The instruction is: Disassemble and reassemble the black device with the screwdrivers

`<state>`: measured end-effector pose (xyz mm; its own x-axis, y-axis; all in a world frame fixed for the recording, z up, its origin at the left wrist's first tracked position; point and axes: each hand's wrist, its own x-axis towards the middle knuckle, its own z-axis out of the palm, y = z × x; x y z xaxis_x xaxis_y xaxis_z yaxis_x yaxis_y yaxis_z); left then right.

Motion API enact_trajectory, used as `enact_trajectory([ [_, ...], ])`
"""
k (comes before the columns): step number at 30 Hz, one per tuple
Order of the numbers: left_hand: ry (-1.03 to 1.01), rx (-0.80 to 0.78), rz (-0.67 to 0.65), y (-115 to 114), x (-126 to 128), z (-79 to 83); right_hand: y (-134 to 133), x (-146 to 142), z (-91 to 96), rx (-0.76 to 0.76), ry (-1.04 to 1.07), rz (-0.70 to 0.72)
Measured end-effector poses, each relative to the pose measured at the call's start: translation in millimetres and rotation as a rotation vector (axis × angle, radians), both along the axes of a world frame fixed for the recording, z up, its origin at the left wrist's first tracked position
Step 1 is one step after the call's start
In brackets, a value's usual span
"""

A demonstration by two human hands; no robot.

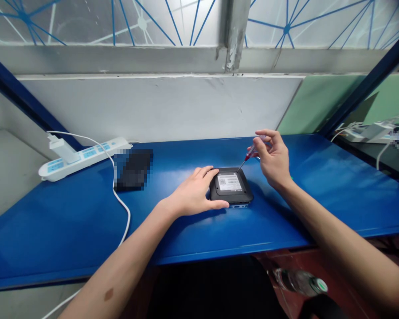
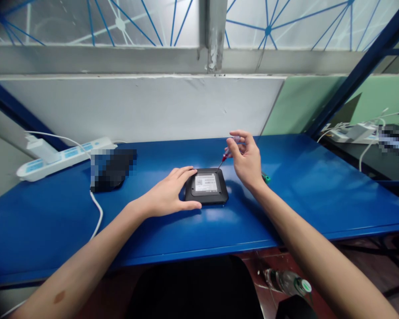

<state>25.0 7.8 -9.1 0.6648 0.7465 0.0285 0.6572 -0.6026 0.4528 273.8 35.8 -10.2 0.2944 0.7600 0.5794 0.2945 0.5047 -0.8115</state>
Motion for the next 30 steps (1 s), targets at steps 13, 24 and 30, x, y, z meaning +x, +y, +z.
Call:
enact_trajectory([
  [13,-0.002,0.003,0.0,0.2,0.2,-0.2,-2.1,0.4,-2.5,-0.036,0.005,0.059],
  [24,0.017,0.004,0.002,-0.5,0.2,0.8,-4.1,-3.9,-0.3,-0.041,0.0,0.032],
  [30,0.016,0.01,0.001,-0.1,0.1,-0.8,-1.1,-0.8,-3.1,-0.018,0.006,0.024],
])
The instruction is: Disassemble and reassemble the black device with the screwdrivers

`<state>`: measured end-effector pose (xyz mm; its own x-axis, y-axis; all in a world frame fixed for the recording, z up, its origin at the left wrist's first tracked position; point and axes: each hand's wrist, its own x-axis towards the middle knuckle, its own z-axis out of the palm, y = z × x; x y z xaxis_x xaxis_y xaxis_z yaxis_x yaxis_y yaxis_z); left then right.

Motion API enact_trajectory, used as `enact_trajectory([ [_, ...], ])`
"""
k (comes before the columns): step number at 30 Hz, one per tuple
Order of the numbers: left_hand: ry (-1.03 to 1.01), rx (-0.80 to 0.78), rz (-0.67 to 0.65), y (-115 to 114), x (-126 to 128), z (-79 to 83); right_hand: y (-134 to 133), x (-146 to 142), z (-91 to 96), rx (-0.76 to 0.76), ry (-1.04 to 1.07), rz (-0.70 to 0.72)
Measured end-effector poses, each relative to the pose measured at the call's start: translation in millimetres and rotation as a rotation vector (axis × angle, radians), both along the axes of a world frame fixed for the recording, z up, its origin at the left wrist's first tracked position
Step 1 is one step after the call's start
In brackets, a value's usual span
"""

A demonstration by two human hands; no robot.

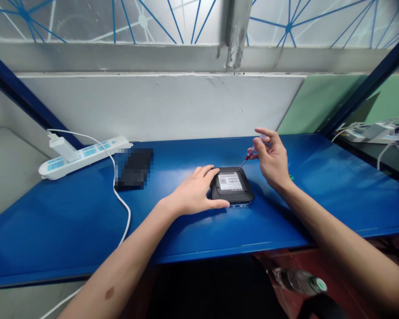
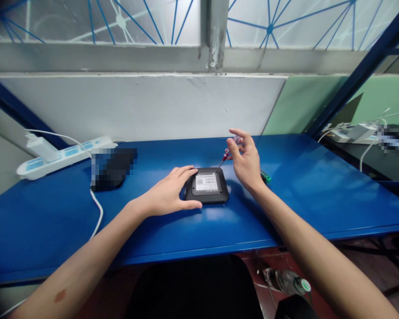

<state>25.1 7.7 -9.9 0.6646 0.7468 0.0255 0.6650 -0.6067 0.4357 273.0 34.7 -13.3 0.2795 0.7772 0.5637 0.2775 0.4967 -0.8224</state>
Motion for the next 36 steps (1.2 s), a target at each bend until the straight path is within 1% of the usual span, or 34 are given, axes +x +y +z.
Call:
enact_trajectory([
  [7,0.016,-0.003,0.002,-0.6,0.1,1.5,2.8,5.5,1.8,0.07,-0.01,-0.045],
  [16,0.004,-0.015,0.009,-0.5,0.5,1.9,-2.8,2.1,4.8,-0.004,0.042,0.021],
  [24,0.015,-0.004,0.004,0.1,0.3,0.8,0.4,3.1,4.0,0.032,-0.007,-0.06],
  [28,0.016,-0.005,0.002,-0.2,0.5,1.1,-1.4,2.7,5.8,0.037,-0.008,-0.041],
  [36,0.009,-0.01,0.005,-0.1,0.4,2.2,-3.4,3.2,3.9,-0.02,0.006,0.019],
])
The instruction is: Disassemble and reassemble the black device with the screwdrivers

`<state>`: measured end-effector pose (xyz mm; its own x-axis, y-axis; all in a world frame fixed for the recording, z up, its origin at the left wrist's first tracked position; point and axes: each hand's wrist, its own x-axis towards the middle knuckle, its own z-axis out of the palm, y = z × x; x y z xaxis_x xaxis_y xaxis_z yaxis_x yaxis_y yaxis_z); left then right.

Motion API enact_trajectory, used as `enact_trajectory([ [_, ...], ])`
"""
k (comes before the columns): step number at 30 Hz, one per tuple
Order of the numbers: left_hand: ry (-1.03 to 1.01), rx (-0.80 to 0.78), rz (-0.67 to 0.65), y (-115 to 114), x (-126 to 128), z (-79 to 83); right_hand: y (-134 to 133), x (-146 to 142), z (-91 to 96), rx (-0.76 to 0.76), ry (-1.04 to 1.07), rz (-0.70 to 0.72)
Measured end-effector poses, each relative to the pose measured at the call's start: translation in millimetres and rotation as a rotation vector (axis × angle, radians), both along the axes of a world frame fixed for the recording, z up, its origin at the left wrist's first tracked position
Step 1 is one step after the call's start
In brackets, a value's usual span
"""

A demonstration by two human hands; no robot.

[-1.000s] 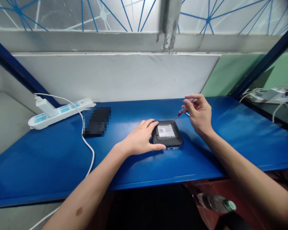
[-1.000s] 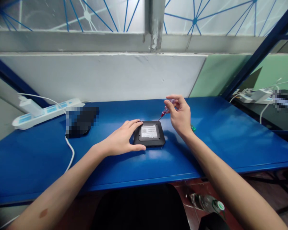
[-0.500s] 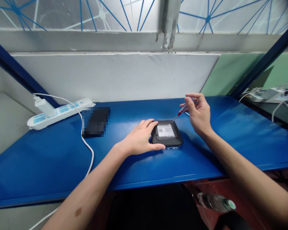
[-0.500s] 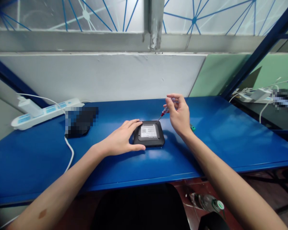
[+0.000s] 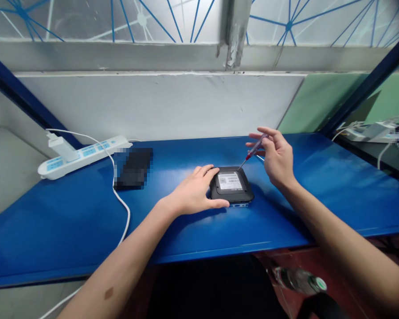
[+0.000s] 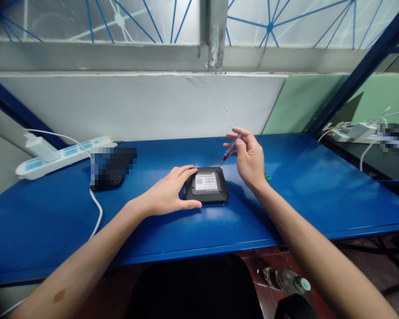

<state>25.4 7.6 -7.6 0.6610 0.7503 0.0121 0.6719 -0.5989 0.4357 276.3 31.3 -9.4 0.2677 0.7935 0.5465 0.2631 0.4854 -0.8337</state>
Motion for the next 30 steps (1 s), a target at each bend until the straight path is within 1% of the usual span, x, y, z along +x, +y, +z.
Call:
enact_trajectory([
  [11,-0.018,0.01,-0.005,1.3,-0.7,-4.0,2.1,-1.8,-0.7,0.026,-0.019,-0.038],
  [16,-0.013,0.003,0.002,0.7,0.0,-2.7,0.7,-2.9,1.3,0.023,-0.03,-0.04],
  [22,-0.028,0.011,-0.005,0.4,-0.3,-2.8,0.6,-2.2,1.6,0.031,-0.078,-0.099],
  [25,-0.029,0.016,-0.006,0.7,-0.5,-3.2,0.3,-2.3,1.2,0.029,-0.068,-0.091],
  [30,-0.008,0.011,-0.006,0.5,-0.7,-1.7,-1.1,-3.9,1.0,-0.014,-0.001,-0.035],
])
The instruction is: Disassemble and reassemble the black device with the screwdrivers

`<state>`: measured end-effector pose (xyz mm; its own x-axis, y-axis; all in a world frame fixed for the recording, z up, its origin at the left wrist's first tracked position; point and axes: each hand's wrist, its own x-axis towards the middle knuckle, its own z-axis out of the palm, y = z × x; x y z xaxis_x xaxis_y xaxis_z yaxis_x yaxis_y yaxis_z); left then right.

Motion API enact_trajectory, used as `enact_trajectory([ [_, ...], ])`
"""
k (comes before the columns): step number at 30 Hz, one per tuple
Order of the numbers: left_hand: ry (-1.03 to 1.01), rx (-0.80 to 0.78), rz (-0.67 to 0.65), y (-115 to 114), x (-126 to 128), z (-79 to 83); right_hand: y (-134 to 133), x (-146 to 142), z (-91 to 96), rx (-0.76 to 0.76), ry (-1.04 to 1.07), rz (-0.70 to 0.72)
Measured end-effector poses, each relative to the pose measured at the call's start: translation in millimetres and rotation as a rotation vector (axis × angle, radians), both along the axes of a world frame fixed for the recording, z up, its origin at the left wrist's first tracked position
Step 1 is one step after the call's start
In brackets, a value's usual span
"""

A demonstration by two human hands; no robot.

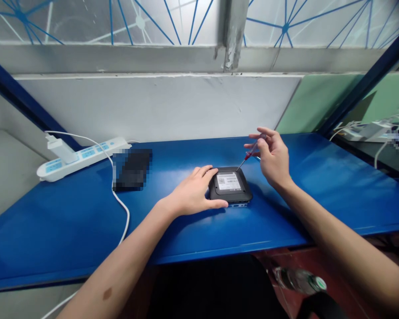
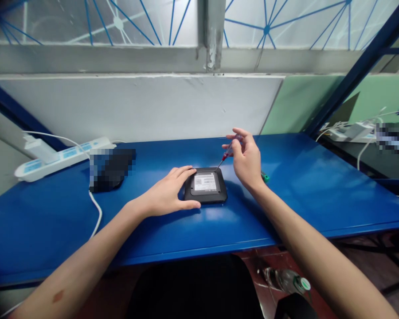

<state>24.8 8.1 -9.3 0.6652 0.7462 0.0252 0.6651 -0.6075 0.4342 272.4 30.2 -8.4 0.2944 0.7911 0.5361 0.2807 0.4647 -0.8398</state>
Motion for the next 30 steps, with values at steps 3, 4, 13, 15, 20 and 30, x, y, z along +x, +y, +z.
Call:
enact_trajectory([
  [3,0.004,-0.004,0.002,-0.1,-0.1,0.4,0.1,-0.5,-0.2,-0.005,0.025,0.018],
  [4,0.005,-0.004,0.002,-0.1,-0.1,0.3,0.4,-0.5,-0.3,-0.001,0.021,0.012],
  [13,-0.008,0.002,0.001,0.3,-1.0,-1.4,4.5,4.3,-3.1,0.04,-0.025,-0.046],
  [15,-0.009,-0.001,0.004,0.6,-1.2,-1.9,3.9,4.4,-3.0,0.033,-0.013,-0.027],
  [20,-0.016,-0.005,0.019,1.0,-1.1,-2.6,4.5,3.6,-4.2,0.012,0.013,0.017],
  [30,-0.068,0.021,0.044,7.7,-5.8,-7.5,3.1,-0.1,-4.8,0.117,0.02,-0.053],
])
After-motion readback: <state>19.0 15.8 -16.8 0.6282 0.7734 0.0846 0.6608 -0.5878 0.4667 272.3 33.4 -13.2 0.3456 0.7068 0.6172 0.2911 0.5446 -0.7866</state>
